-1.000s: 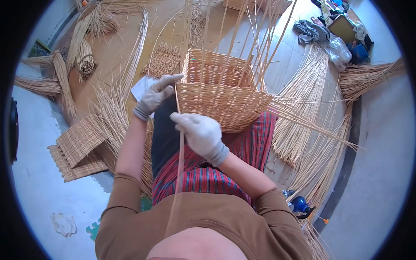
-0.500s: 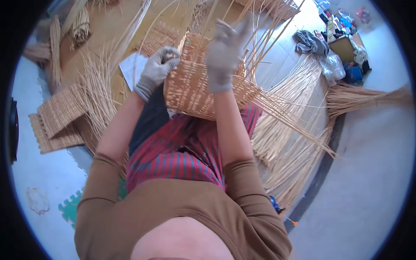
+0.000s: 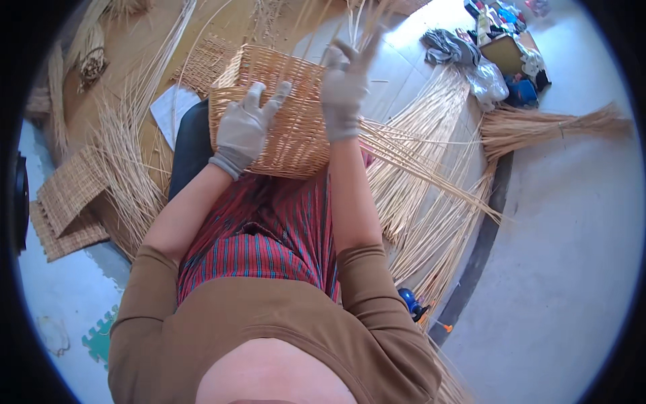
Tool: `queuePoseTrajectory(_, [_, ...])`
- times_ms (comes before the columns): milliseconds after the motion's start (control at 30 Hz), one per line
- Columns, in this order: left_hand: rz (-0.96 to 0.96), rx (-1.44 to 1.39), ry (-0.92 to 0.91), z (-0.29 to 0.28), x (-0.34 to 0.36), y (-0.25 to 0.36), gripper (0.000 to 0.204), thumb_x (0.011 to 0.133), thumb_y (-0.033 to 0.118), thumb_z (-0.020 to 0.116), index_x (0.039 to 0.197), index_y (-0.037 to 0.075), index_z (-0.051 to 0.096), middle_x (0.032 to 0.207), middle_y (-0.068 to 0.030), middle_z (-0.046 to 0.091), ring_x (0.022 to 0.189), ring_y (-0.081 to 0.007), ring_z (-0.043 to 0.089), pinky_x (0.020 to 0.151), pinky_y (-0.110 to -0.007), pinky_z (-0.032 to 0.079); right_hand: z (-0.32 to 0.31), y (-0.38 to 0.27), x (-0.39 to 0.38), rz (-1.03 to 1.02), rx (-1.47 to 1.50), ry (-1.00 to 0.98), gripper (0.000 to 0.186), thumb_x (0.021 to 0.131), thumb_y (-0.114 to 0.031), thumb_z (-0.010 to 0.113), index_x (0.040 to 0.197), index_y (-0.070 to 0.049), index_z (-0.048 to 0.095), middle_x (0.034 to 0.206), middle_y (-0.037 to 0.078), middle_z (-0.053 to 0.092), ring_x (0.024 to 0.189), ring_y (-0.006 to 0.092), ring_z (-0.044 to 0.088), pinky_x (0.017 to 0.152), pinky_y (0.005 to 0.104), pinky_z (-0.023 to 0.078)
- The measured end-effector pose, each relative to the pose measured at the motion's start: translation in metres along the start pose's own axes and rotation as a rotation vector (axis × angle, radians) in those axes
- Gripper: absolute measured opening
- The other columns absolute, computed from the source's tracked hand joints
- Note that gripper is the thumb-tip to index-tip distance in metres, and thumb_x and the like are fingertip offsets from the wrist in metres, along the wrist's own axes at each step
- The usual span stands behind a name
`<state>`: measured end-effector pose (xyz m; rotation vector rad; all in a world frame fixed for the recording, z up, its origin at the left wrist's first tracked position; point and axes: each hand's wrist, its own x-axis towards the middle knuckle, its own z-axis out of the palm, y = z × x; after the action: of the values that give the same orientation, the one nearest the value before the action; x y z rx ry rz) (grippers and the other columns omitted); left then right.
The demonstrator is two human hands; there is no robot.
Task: Weaving a wicker basket using dried plant fibers and measuring it with a tape measure.
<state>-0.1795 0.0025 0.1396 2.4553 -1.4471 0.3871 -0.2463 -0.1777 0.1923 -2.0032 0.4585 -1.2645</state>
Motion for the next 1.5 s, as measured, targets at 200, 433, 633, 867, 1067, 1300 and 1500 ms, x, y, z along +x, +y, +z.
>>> queuePoseTrajectory(200, [0.247, -0.249, 0.23, -0.009, 0.023, 0.033, 0.056, 0.087, 0.009, 0.058, 0.14, 0.025, 0.056, 0.131, -0.0127, 0.055, 0.099, -0.027, 0.062, 0.084, -0.041, 0.049, -0.098, 0.022, -0.097, 0.394, -0.244, 0.235, 0.049, 0.095, -0.012, 0.066, 0.141, -0.011, 0.048, 0.088, 0.005, 0.072, 0.074, 0.011, 0.063, 0.07, 0.0265, 0.05])
queuePoseTrajectory(433, [0.012, -0.159, -0.237, 0.016, 0.044, 0.108, 0.058, 0.092, 0.01, 0.054, 0.144, 0.038, 0.05, 0.13, -0.0144, 0.049, 0.083, -0.0229, 0.066, 0.076, -0.038, 0.055, -0.104, 0.04, -0.045, 0.02, -1.013, 0.186, 0.071, 0.077, -0.012, 0.08, 0.142, -0.008, 0.052, 0.107, 0.012, 0.067, 0.097, 0.0298, 0.063, 0.09, 0.0416, 0.046])
queuePoseTrajectory(633, [0.048, -0.841, 0.207, 0.009, 0.002, 0.05, 0.058, 0.084, 0.0, 0.072, 0.138, 0.016, 0.058, 0.132, -0.0153, 0.053, 0.125, -0.033, 0.053, 0.104, -0.039, 0.047, -0.09, 0.001, -0.134, 0.45, -0.145, -0.041, 0.022, 0.096, -0.011, 0.067, 0.117, -0.005, 0.062, 0.104, 0.006, 0.068, 0.082, 0.0119, 0.063, 0.069, 0.0266, 0.052])
queuePoseTrajectory(867, [-0.524, -0.998, 0.41, 0.058, -0.056, -0.079, 0.056, 0.09, 0.017, 0.075, 0.137, -0.003, 0.05, 0.115, -0.0161, 0.064, 0.106, -0.0284, 0.06, 0.101, -0.037, 0.045, -0.041, 0.063, -0.145, 0.569, -0.576, -0.155, 0.045, 0.084, -0.034, 0.073, 0.106, 0.004, 0.062, 0.095, 0.022, 0.066, 0.094, 0.0444, 0.063, 0.088, 0.0518, 0.048])
queuePoseTrajectory(1067, [-0.56, -0.819, 0.267, 0.019, -0.007, -0.118, 0.046, 0.093, 0.029, 0.071, 0.125, -0.002, 0.06, 0.104, -0.0153, 0.071, 0.092, -0.0213, 0.067, 0.084, -0.033, 0.052, -0.045, 0.035, -0.069, 0.431, -0.301, -0.146, 0.028, 0.086, -0.026, 0.067, 0.1, -0.001, 0.069, 0.094, 0.022, 0.07, 0.095, 0.0402, 0.065, 0.084, 0.0477, 0.05])
queuePoseTrajectory(1300, [-0.493, -0.339, 0.39, 0.001, -0.004, -0.109, 0.059, 0.085, 0.033, 0.077, 0.129, -0.001, 0.056, 0.12, -0.0198, 0.062, 0.116, -0.0347, 0.058, 0.101, -0.041, 0.046, -0.042, -0.005, -0.069, 0.201, -0.374, -0.129, 0.05, 0.084, -0.028, 0.076, 0.127, -0.008, 0.063, 0.12, 0.018, 0.066, 0.117, 0.0373, 0.06, 0.103, 0.0443, 0.045])
queuePoseTrajectory(1500, [0.051, -0.029, 0.429, -0.028, 0.073, -0.063, 0.053, 0.091, 0.052, 0.062, 0.135, 0.022, 0.059, 0.122, -0.0113, 0.06, 0.123, -0.029, 0.054, 0.118, -0.056, 0.021, 0.018, -0.017, 0.012, -0.29, -0.839, -0.196, 0.062, 0.085, -0.054, 0.069, 0.137, -0.022, 0.059, 0.128, 0.017, 0.06, 0.123, 0.0333, 0.054, 0.115, 0.053, 0.028])
